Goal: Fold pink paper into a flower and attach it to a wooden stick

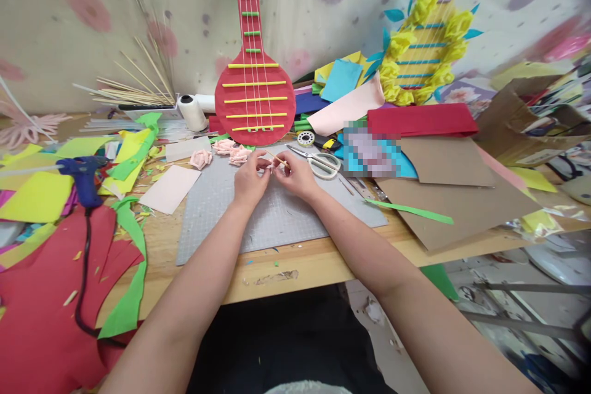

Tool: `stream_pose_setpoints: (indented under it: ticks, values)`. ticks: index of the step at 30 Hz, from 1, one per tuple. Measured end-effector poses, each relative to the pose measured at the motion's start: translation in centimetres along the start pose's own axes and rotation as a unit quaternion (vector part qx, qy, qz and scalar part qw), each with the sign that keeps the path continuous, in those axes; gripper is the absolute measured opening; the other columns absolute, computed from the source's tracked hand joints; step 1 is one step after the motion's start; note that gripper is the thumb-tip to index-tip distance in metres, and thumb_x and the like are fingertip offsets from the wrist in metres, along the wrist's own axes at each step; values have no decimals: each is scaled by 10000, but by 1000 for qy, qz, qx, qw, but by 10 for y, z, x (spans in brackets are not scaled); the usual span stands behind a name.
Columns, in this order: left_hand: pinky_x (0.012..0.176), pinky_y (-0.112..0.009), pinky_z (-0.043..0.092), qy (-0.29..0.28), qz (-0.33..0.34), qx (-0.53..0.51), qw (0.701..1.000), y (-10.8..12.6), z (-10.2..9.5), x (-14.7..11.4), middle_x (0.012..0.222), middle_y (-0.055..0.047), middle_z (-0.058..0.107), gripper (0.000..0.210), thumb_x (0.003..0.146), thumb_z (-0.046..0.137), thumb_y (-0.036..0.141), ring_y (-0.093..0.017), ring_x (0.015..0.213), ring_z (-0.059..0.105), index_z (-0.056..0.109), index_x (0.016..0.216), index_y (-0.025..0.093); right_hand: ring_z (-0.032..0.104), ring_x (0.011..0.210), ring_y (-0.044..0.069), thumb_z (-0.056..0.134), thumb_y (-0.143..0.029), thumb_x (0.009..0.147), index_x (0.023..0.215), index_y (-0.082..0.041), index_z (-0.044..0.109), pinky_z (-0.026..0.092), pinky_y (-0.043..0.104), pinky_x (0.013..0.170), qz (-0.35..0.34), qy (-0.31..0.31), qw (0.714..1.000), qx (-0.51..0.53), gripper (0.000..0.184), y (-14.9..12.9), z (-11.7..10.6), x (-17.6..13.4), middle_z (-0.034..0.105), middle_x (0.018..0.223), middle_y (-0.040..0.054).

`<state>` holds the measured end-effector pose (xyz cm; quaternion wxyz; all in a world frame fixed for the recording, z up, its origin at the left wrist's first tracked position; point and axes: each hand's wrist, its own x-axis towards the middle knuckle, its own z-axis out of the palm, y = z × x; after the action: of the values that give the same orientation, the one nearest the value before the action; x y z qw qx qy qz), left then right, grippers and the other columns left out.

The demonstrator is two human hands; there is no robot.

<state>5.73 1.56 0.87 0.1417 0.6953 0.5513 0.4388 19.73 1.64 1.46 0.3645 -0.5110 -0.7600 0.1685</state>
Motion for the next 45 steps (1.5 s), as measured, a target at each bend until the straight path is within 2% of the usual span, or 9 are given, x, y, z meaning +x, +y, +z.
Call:
stream_pose_setpoints:
  ticks: [4, 7, 10, 19, 24, 30, 37, 42, 45]
  values:
    - [763, -293, 479, 22, 1, -25, 999, 1, 3, -1, 887, 9, 677, 366, 706, 557, 89, -130, 736, 622, 448, 1024, 236, 546, 634, 122, 487, -319, 772, 962, -211, 534, 387, 252, 627, 17, 14, 1000, -4, 223, 4, 7, 2, 647, 894, 5]
    - [755, -284, 479, 17, 6, -34, 999, 1, 3, -1, 893, 3, 665, 350, 699, 543, 82, -122, 722, 616, 435, 997, 230, 559, 676, 131, 505, -297, 759, 965, -210, 528, 392, 256, 649, 23, 20, 999, 17, 225, 7, 9, 5, 652, 905, 8]
    - [754, -289, 475, 10, -3, -36, 999, 2, 2, -1, 884, -3, 658, 337, 699, 544, 102, -128, 741, 616, 416, 985, 226, 537, 636, 122, 526, -310, 755, 955, -208, 522, 384, 253, 627, 33, 10, 999, 42, 225, 10, 7, 7, 658, 888, 3]
    - [729, -310, 464, -94, -21, -25, 995, -5, -4, 2, 854, -19, 660, 388, 687, 501, 50, -165, 807, 625, 394, 1016, 225, 569, 689, 130, 552, -248, 748, 978, -224, 527, 392, 258, 654, 28, -47, 998, 38, 233, 12, -3, 7, 670, 891, -12]
    - [718, -333, 457, -126, -27, 14, 992, -3, -8, 3, 876, -30, 671, 387, 695, 470, 35, -186, 795, 626, 408, 1020, 236, 588, 720, 154, 545, -258, 754, 976, -230, 537, 397, 274, 670, 20, -63, 998, 10, 224, 10, -4, 7, 673, 919, -2]
    - [697, -324, 458, -95, -45, -22, 994, -3, -7, 1, 832, -5, 674, 443, 691, 485, 54, -174, 745, 629, 403, 1080, 249, 551, 670, 128, 555, -301, 738, 988, -209, 535, 391, 255, 646, 19, -82, 994, 65, 267, 9, -5, 7, 671, 904, 6]
    - [756, -333, 459, -68, -58, -37, 995, -3, -8, 0, 838, 4, 685, 393, 709, 491, 87, -170, 785, 638, 388, 1050, 253, 503, 609, 97, 530, -317, 760, 927, -196, 542, 375, 233, 608, 29, -86, 992, 92, 206, 15, 0, 9, 654, 860, -2]
    - [749, -334, 467, -65, -53, -43, 996, -6, -6, 1, 818, -4, 669, 385, 706, 506, 97, -169, 771, 637, 383, 1042, 240, 564, 692, 124, 509, -265, 772, 980, -217, 514, 399, 249, 646, 31, -75, 994, 73, 214, 16, 4, 8, 653, 885, -6]
    - [722, -334, 470, -84, -56, -31, 994, -8, -5, 2, 812, -11, 659, 379, 705, 498, 85, -171, 738, 631, 382, 1036, 230, 592, 780, 148, 486, -223, 779, 1001, -227, 498, 416, 269, 683, 30, -68, 996, 49, 223, 15, 4, 7, 653, 933, 1]
